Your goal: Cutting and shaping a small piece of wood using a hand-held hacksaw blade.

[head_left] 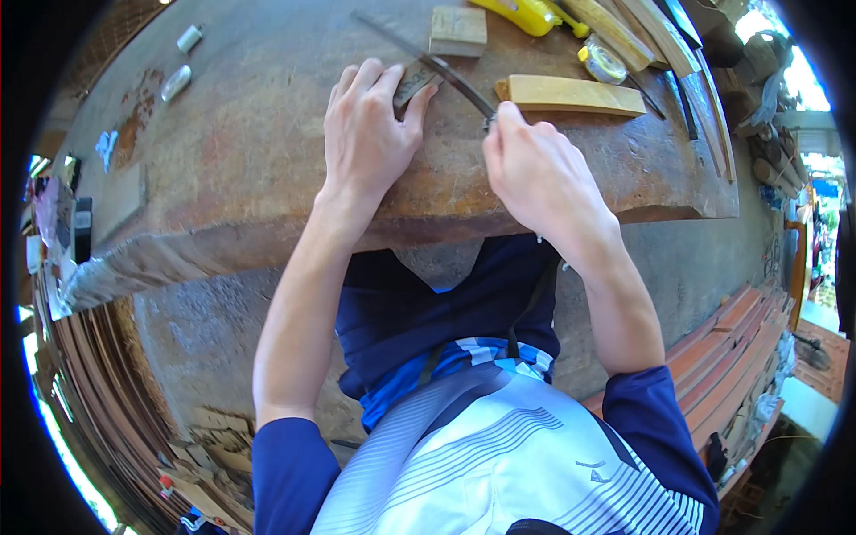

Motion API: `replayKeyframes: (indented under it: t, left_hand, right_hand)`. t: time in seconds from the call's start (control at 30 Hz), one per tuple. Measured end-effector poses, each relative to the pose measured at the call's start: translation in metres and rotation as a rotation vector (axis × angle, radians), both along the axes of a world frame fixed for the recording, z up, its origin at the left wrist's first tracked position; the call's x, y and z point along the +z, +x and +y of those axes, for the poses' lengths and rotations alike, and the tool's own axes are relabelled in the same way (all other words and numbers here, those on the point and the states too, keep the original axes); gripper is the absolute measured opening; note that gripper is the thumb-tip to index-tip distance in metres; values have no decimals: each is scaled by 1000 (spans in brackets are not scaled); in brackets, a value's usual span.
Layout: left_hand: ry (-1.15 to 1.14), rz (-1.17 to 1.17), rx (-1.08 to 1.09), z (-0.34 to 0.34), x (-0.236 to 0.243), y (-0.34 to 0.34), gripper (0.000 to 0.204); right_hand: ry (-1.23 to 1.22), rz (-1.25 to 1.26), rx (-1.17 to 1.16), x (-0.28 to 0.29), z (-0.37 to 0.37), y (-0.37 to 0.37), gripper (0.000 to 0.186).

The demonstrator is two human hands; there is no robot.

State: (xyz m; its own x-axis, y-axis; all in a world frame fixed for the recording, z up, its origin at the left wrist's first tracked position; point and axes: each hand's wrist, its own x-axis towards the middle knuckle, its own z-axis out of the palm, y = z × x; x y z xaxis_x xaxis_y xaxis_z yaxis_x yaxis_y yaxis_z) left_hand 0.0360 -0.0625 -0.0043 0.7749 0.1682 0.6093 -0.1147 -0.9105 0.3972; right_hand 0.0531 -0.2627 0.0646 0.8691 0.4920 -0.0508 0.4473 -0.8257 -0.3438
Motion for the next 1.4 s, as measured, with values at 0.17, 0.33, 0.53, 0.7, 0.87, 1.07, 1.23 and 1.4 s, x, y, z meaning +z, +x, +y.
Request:
replayKeyframes:
  t: [0.17, 0.33, 0.53, 0.7, 0.87, 1.07, 1.23, 1.4]
  left_hand:
    - [-28, 36, 28, 7, 8, -1, 36]
    - [-150, 24, -8, 48, 40, 40, 36]
    - [-147, 93, -332, 71, 56, 108, 38]
    - [-63, 147, -419, 67, 47, 95, 37]
    - [-160, 165, -513, 63, 42, 97, 41]
    - [-214, 133, -538, 59, 39, 97, 55]
    - [-155, 303, -304, 80, 35, 101, 68]
    - [-475, 409, -509, 87, 28, 105, 93]
  right_hand:
    - [6, 36, 72, 36, -12, -1, 27]
    - [321, 91, 33, 58, -65, 22, 25]
    - [318, -49, 45, 14, -46, 119, 32]
    - [203, -37, 118, 38, -1, 157, 38]
    - [337, -257, 189, 20, 1, 189, 32]
    - [532, -332, 185, 8, -15, 201, 23]
    - [569, -388, 217, 11, -46, 206, 21]
    - [488, -285, 243, 11, -55, 204, 19]
